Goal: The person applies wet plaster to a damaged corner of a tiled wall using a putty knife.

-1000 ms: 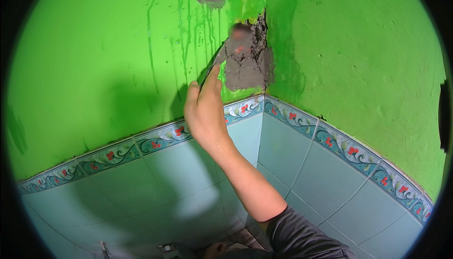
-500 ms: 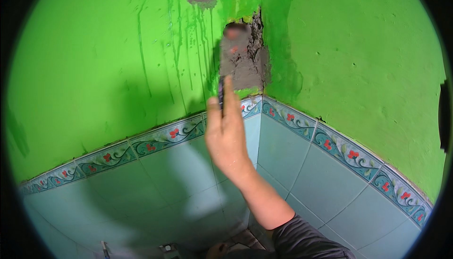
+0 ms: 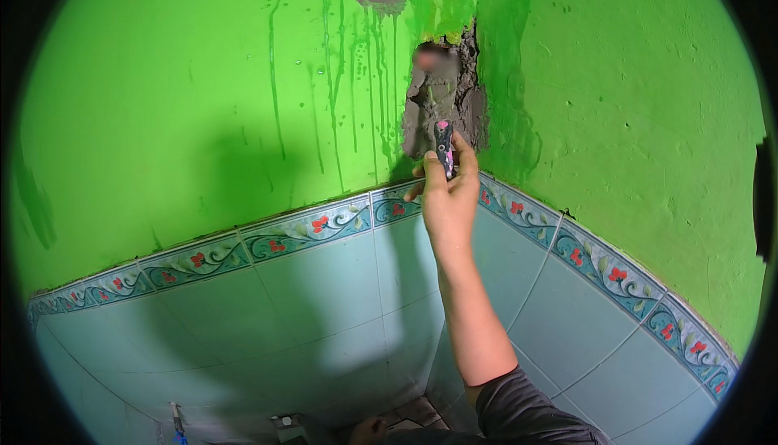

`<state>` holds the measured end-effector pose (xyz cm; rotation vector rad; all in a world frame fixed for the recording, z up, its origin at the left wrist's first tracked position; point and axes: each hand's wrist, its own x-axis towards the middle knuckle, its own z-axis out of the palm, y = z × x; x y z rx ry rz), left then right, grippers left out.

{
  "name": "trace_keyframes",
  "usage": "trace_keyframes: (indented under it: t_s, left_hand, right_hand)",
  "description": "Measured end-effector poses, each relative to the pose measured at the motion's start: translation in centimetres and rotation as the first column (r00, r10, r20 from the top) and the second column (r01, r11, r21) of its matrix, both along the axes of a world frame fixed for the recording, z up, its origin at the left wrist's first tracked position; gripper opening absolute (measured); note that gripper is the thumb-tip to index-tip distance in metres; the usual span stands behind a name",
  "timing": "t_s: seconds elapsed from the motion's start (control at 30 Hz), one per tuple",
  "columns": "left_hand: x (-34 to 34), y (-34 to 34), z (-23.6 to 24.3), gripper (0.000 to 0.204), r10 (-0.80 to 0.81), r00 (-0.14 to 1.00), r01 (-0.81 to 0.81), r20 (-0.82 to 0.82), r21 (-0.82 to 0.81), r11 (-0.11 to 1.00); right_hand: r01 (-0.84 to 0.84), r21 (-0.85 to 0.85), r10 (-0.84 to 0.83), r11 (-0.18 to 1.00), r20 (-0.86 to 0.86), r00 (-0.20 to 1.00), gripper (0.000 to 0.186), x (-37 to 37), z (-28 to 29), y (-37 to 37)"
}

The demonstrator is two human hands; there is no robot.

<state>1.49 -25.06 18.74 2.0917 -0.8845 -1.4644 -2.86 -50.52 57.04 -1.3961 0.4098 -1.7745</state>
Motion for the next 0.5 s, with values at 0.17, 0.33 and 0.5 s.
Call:
trace_keyframes:
  t_s: [0.17, 0.33, 0.5]
  left_hand:
    - [0.6, 1.1, -0.3, 0.059, -0.006, 0.996, 0.015, 0.089, -0.093, 0.996]
    - [1.3, 1.2, -2.0, 0.057, -0.016, 0.997, 0.024, 0.081, -0.099, 0.995]
    - [2.3, 1.3, -4.9, 0.054, -0.016, 0.994, 0.027, 0.108, -0.098, 0.995]
  right_hand:
    - [-0.038, 0.073, 0.043, 0.997, -0.064, 0.997, 0.050, 1.5, 0.9, 0.2]
    - [0.336, -0.274, -0.398, 0.901, -0.214, 0.892, 0.059, 3.9, 1.7, 0.3]
    - [0.332, -0.205, -0.385, 0.921, -0.338, 0.859, 0.058, 4.6, 3.4, 1.7]
